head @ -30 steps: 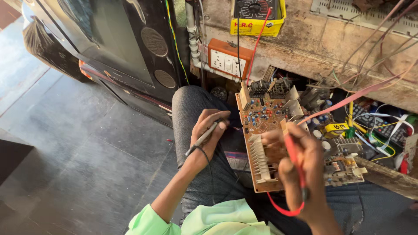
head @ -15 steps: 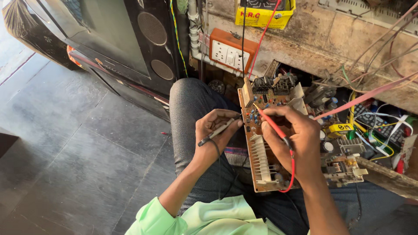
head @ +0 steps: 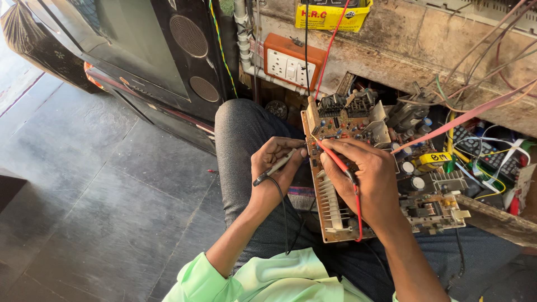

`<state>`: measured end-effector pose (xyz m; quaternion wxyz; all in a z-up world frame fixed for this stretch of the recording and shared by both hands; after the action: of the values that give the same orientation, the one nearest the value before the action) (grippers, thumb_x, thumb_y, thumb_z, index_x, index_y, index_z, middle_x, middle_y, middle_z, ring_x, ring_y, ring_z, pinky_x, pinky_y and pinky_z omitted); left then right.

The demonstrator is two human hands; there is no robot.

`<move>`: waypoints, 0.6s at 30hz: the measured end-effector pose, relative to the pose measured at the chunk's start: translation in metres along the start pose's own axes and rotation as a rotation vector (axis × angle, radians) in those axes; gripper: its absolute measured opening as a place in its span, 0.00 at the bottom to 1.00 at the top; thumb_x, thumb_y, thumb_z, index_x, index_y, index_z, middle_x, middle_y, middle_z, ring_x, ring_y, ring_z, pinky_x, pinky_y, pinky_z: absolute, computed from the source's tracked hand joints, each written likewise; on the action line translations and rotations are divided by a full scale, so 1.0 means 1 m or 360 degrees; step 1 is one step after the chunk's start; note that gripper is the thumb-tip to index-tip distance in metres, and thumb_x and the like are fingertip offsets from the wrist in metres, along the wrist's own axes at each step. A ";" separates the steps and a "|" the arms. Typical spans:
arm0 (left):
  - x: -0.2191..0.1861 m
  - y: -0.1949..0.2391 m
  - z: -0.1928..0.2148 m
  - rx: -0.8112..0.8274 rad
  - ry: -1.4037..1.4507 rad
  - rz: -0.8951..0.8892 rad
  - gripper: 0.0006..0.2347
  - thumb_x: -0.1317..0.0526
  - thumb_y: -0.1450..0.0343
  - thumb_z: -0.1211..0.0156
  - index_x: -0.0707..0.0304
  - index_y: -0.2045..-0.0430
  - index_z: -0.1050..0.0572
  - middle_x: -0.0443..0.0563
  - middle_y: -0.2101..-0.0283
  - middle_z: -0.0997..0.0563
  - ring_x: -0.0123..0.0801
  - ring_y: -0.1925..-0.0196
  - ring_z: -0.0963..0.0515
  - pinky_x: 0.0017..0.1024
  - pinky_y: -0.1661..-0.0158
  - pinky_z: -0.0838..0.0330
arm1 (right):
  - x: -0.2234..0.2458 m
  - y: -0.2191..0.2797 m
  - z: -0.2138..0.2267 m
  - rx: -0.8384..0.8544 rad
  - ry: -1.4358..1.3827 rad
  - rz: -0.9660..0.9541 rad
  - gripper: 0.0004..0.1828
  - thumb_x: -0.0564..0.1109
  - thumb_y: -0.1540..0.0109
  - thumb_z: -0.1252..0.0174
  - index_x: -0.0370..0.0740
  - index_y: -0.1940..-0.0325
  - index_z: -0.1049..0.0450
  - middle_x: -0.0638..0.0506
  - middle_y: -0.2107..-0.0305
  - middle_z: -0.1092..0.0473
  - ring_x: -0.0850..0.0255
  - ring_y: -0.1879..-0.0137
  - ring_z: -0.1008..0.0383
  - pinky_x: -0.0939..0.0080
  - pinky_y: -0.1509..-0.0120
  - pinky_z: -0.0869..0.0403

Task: The person is repairing a green circuit board by soldering components and testing connections with a multimeter. They use a soldering iron to apply solder to specific points and multimeter probes to check electrical continuity.

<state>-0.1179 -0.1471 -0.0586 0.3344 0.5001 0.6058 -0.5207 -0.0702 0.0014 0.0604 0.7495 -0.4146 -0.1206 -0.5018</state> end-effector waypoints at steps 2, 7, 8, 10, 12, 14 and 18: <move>0.001 0.000 0.000 -0.0004 -0.0021 0.0000 0.05 0.71 0.27 0.36 0.73 0.60 0.23 0.55 0.61 0.14 0.22 0.59 0.15 0.18 0.59 0.21 | -0.001 0.000 -0.001 0.0027 0.0011 -0.0025 0.12 0.38 0.39 0.36 0.31 0.52 0.20 0.42 0.62 0.20 0.56 0.60 0.17 0.61 0.57 0.22; 0.000 0.000 0.000 -0.0006 -0.0029 -0.0004 0.05 0.70 0.27 0.36 0.73 0.60 0.23 0.54 0.61 0.14 0.21 0.60 0.16 0.18 0.60 0.21 | 0.001 -0.002 -0.002 0.0025 0.0015 -0.0001 0.13 0.38 0.38 0.37 0.30 0.51 0.21 0.41 0.62 0.21 0.54 0.59 0.17 0.60 0.55 0.22; 0.000 -0.001 0.000 -0.0006 -0.0029 -0.0004 0.05 0.70 0.27 0.36 0.73 0.60 0.23 0.54 0.61 0.14 0.21 0.60 0.16 0.18 0.60 0.21 | 0.002 -0.004 -0.002 0.0026 0.0017 0.0004 0.13 0.38 0.38 0.37 0.30 0.51 0.21 0.41 0.61 0.21 0.54 0.59 0.17 0.59 0.55 0.22; 0.000 -0.002 0.000 -0.0010 -0.0042 0.0004 0.05 0.70 0.27 0.36 0.73 0.60 0.23 0.54 0.62 0.14 0.20 0.60 0.16 0.18 0.60 0.21 | 0.002 -0.005 -0.002 0.0044 0.0018 0.0007 0.13 0.38 0.38 0.38 0.30 0.51 0.21 0.41 0.62 0.21 0.54 0.59 0.17 0.59 0.55 0.22; 0.000 -0.002 0.000 -0.0020 -0.0068 0.0017 0.05 0.70 0.27 0.36 0.73 0.61 0.23 0.54 0.62 0.14 0.20 0.61 0.16 0.17 0.62 0.22 | 0.002 -0.006 -0.003 0.0057 0.0014 0.0004 0.13 0.38 0.38 0.38 0.30 0.51 0.21 0.42 0.62 0.21 0.54 0.60 0.18 0.59 0.56 0.23; 0.000 -0.002 0.001 -0.0014 -0.0070 0.0006 0.05 0.70 0.27 0.36 0.73 0.60 0.23 0.53 0.62 0.14 0.20 0.61 0.16 0.17 0.61 0.22 | 0.001 -0.006 -0.004 0.0060 0.0007 -0.0001 0.12 0.38 0.38 0.38 0.30 0.51 0.21 0.42 0.62 0.21 0.54 0.60 0.18 0.60 0.56 0.23; 0.000 -0.002 0.001 -0.0014 -0.0134 -0.0001 0.05 0.70 0.27 0.35 0.73 0.61 0.22 0.53 0.63 0.14 0.20 0.62 0.17 0.18 0.62 0.23 | -0.002 -0.007 -0.005 0.0072 0.0004 -0.0019 0.13 0.39 0.39 0.38 0.30 0.52 0.20 0.42 0.63 0.21 0.53 0.60 0.18 0.59 0.56 0.23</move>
<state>-0.1198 -0.1482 -0.0588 0.3617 0.4761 0.5935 -0.5388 -0.0780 -0.0021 0.0599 0.7559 -0.3960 -0.1333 -0.5039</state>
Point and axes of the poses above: each hand's wrist, its own y-axis away from the middle knuckle, its own z-axis out of the back of the hand, x = y × z, the point moved 6 cm from there along -y, towards the middle knuckle
